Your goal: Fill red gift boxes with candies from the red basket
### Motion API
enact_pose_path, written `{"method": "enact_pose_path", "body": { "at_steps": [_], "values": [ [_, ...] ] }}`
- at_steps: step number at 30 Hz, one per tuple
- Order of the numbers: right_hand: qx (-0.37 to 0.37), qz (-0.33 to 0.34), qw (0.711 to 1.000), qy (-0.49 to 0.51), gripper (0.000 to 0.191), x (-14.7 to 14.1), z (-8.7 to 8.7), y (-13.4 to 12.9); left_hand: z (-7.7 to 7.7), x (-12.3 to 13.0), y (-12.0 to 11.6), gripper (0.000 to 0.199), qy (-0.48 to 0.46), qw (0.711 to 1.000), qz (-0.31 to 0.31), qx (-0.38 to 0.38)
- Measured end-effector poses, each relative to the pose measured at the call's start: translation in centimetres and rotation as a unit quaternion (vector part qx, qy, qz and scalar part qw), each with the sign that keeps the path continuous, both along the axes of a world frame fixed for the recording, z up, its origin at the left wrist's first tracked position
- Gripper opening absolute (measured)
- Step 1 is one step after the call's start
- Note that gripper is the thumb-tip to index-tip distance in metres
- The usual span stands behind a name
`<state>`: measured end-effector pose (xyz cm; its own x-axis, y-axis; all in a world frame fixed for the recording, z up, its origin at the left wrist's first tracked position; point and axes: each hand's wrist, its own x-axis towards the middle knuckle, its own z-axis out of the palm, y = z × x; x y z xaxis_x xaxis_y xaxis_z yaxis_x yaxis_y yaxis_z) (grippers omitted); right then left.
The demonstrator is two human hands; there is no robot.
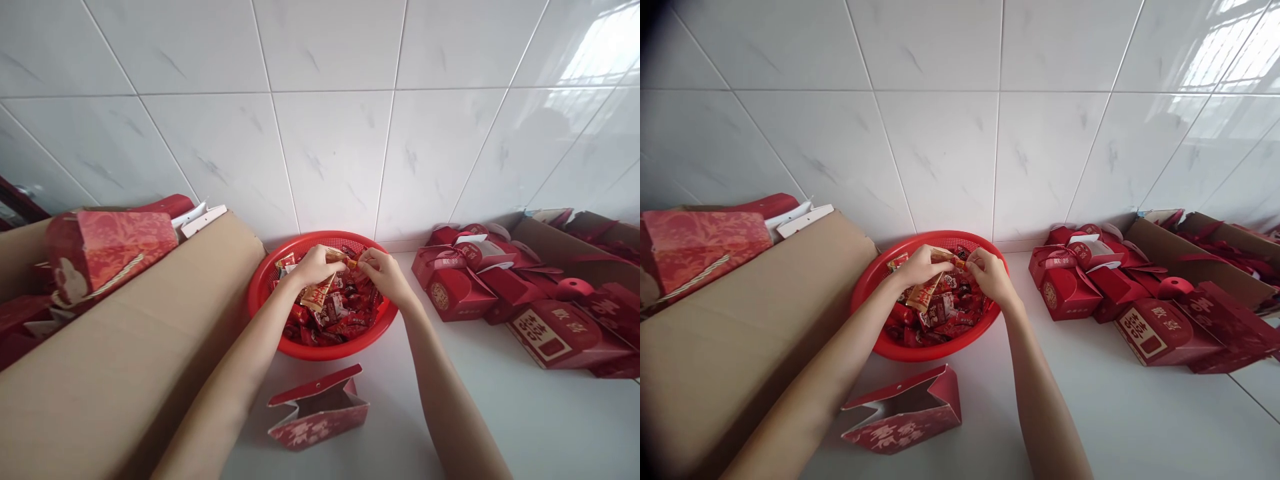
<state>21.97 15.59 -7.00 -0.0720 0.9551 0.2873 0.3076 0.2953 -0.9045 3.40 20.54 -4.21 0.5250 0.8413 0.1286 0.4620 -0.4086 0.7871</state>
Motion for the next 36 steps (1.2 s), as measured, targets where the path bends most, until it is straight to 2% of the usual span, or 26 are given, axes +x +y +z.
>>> {"method": "enact_pose_path", "body": {
  "at_steps": [3,8,12,17,22,32,36],
  "values": [
    [-0.016,-0.001,1.0,0.023,0.007,0.0,-0.1,0.0,-0.2,-0.3,0.3,0.014,0.025,0.999,0.031,0.017],
    [-0.029,0.007,0.999,0.045,0.007,0.0,0.1,-0.1,0.0,-0.3,0.2,0.018,-0.021,1.0,0.0,-0.012],
    [-0.033,0.012,0.998,0.053,0.008,0.0,0.1,-0.2,0.5,-0.2,-0.3,0.021,-0.039,0.999,-0.001,-0.029],
    [-0.041,0.015,0.998,0.052,0.009,0.1,0.1,-0.2,0.6,-0.1,-0.3,0.018,-0.046,0.998,0.005,-0.041],
    [-0.042,0.03,0.997,0.051,0.01,0.1,0.2,-0.3,0.8,-0.3,-0.3,0.029,-0.036,0.998,-0.017,-0.056],
    [-0.019,0.047,0.998,-0.024,0.007,0.3,-0.1,-0.1,1.1,-0.2,-0.5,0.034,-0.04,0.994,-0.03,-0.097],
    [0.017,0.103,0.994,0.021,0.032,0.4,0.3,-0.3,0.8,-0.1,-0.4,0.031,-0.028,0.992,-0.034,-0.122]
  ]
}}
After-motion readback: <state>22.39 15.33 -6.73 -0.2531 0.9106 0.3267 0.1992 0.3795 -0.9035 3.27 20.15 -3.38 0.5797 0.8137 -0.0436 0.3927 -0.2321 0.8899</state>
